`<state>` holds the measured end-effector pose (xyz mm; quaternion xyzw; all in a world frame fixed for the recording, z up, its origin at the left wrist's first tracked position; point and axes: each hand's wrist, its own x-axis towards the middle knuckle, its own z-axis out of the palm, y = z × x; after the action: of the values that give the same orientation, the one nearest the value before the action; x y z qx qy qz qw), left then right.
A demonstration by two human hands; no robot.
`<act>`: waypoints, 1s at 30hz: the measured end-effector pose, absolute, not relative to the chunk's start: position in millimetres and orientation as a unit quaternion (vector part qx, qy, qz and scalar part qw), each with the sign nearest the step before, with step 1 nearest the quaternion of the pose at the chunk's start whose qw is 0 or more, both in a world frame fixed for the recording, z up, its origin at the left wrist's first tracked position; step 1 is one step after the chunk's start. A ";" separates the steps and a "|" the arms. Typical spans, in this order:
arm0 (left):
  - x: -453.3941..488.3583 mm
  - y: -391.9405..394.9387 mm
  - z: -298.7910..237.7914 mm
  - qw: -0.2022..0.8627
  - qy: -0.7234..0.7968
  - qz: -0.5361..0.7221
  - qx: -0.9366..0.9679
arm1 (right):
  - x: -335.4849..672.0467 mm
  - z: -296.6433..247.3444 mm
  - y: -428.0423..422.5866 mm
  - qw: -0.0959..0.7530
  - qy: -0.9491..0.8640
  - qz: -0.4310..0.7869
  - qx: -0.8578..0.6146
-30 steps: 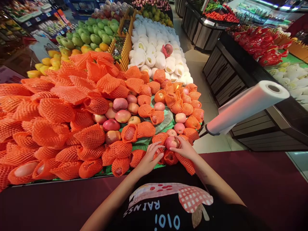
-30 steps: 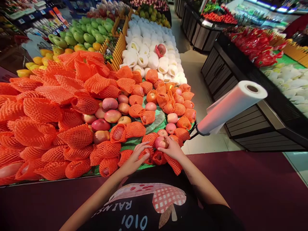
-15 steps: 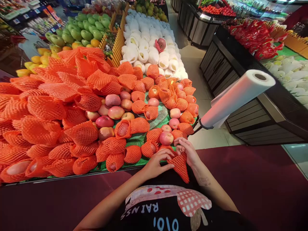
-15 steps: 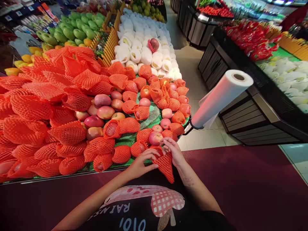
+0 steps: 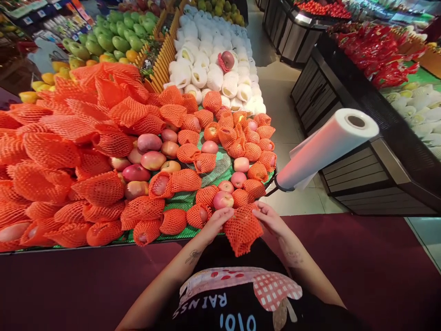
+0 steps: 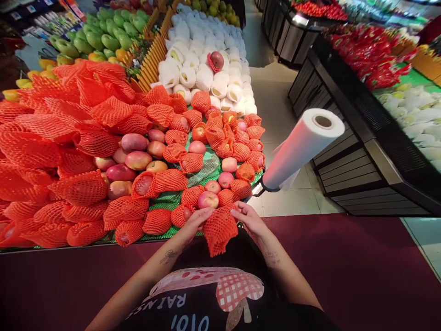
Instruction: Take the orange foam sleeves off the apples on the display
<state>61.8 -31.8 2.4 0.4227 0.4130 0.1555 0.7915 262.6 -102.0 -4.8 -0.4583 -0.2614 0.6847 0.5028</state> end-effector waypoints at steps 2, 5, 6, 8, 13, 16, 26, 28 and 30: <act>70.3 -28.6 4.1 0.791 0.418 0.115 0.430 | 278.7 -9.1 -94.2 0.522 -0.256 0.661 -0.475; 77.4 -21.0 5.4 0.756 0.439 0.162 0.457 | 292.2 -17.8 -75.2 0.491 -0.323 0.626 -0.513; 78.3 -18.0 5.0 0.737 0.454 0.198 0.460 | 293.0 -21.3 -66.8 0.469 -0.365 0.604 -0.531; 77.7 -12.1 2.2 0.687 0.498 0.275 0.453 | 289.5 -29.3 -47.5 0.421 -0.444 0.557 -0.561; 67.4 -1.6 -18.3 0.525 0.616 0.373 0.453 | 266.0 -47.9 0.3 0.341 -0.533 0.488 -0.601; 59.2 -2.7 -33.3 0.444 0.683 0.345 0.467 | 254.4 -52.1 18.1 0.276 -0.583 0.459 -0.611; 60.9 -34.0 -37.8 0.415 0.723 0.334 0.439 | 246.3 -46.0 26.4 0.164 -0.672 0.418 -0.589; 61.8 -33.3 -38.4 0.432 0.716 0.374 0.400 | 244.3 -46.6 22.2 0.189 -0.661 0.418 -0.594; 60.1 -30.7 -39.6 0.456 0.703 0.397 0.375 | 241.6 -47.6 17.3 0.224 -0.638 0.430 -0.598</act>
<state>60.1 -30.7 -39.6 0.3746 0.7028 0.3968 0.4564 241.6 17.3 -47.6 -0.5984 -0.6381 0.4298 0.2236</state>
